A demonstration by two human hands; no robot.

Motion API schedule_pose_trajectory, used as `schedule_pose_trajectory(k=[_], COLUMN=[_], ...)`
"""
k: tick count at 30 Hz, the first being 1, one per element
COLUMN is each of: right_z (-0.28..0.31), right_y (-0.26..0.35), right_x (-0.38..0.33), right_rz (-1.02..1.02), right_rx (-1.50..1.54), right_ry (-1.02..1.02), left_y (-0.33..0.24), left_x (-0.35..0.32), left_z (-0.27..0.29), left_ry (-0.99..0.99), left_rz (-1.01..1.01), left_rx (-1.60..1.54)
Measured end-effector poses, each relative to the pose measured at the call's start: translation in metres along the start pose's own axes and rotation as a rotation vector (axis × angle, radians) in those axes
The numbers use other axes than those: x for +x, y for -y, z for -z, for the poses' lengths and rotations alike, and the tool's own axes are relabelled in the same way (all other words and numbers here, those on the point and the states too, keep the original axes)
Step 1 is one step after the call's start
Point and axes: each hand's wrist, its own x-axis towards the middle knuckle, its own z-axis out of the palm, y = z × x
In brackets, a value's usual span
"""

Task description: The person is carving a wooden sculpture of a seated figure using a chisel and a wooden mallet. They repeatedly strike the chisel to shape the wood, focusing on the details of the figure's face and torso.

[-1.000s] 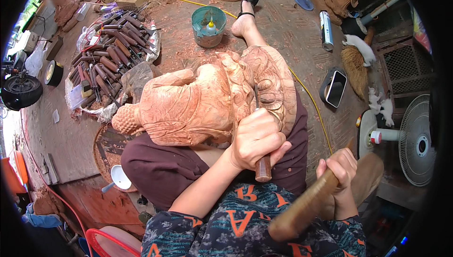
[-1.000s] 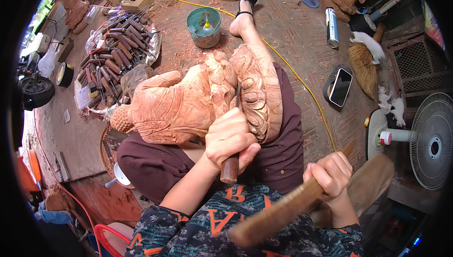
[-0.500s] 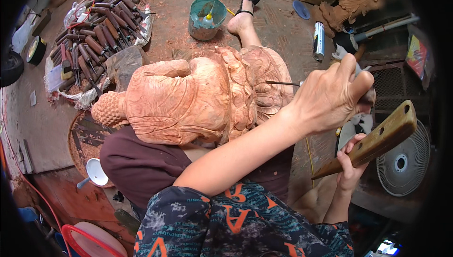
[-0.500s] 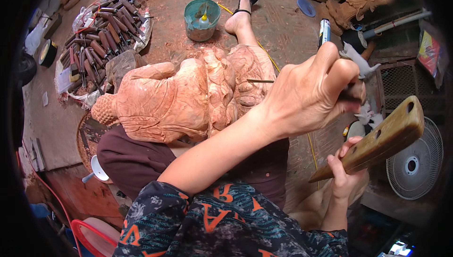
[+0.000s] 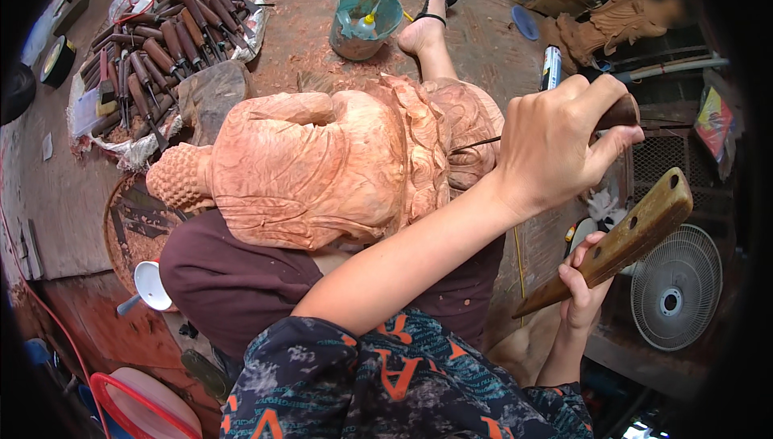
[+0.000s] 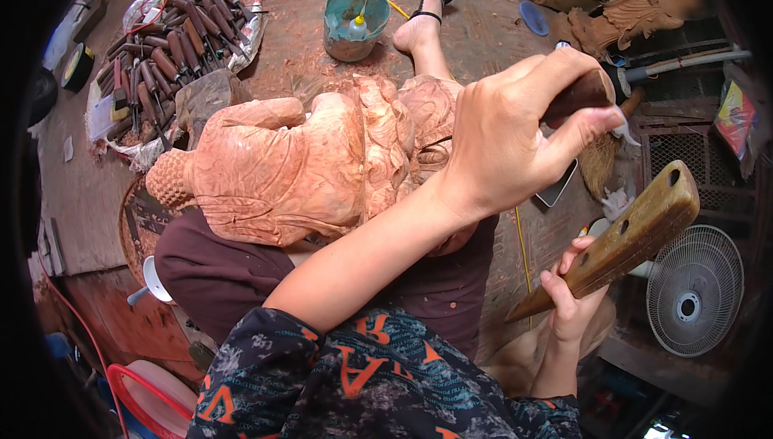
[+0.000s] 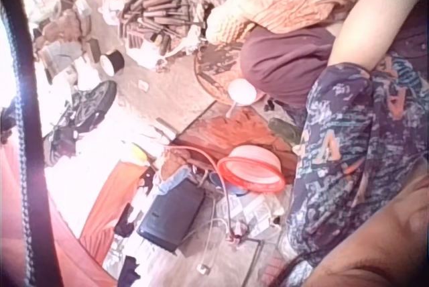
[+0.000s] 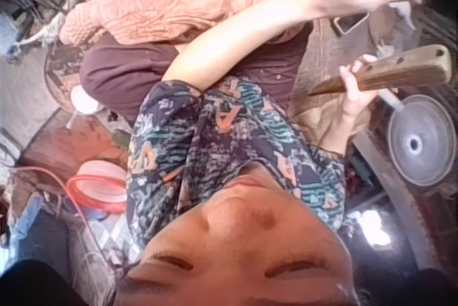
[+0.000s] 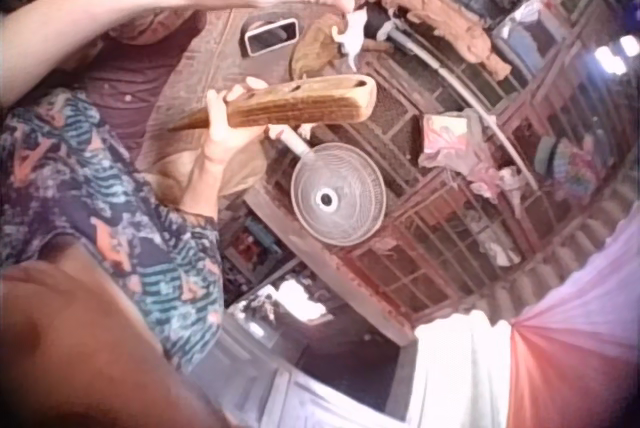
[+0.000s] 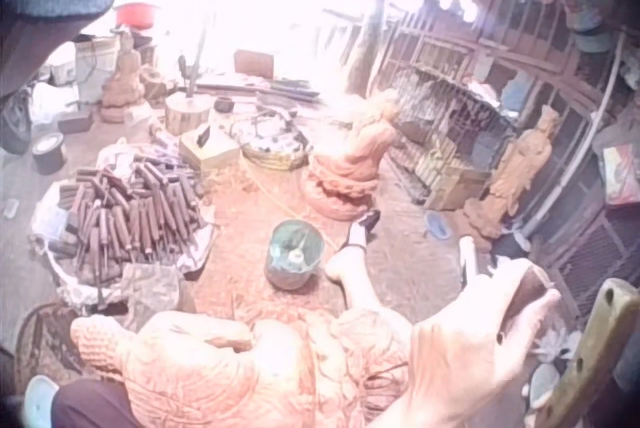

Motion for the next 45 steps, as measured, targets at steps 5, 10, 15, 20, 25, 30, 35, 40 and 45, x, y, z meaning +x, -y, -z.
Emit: schedule_pose_trajectory(k=[5,10,15,20,25,30,35,40,45], right_z=[-0.002,-0.004,-0.006,-0.008,-0.009,-0.009,-0.010,-0.010,-0.006], right_y=[-0.001,0.000,-0.005,-0.004,-0.006,-0.005,0.001,0.012,0.023], right_x=[0.000,-0.003,-0.005,-0.008,-0.008,-0.007,0.001,0.018,0.031], right_rz=[-0.007,-0.035,-0.040,-0.075,-0.083,-0.071,-0.017,0.060,0.065], right_rx=[-0.007,-0.010,0.027,0.042,0.044,0.029,-0.024,-0.062,-0.028], right_ry=[0.011,0.008,0.009,0.011,0.006,0.013,0.005,-0.027,0.003], left_y=[0.017,0.022,0.008,0.004,0.005,0.004,0.011,0.014,0.018], left_x=[-0.003,-0.014,-0.026,-0.022,-0.020,-0.021,-0.022,-0.017,-0.018], left_z=[-0.005,-0.011,-0.009,-0.007,-0.005,-0.005,-0.010,-0.013,-0.014], left_ry=[-0.123,-0.118,-0.023,-0.086,-0.125,-0.141,-0.139,-0.154,-0.086], left_rz=[-0.013,-0.161,-0.278,-0.261,-0.254,-0.259,-0.242,-0.192,-0.142], left_rx=[0.100,0.223,0.220,0.177,0.166,0.150,0.147,0.213,0.254])
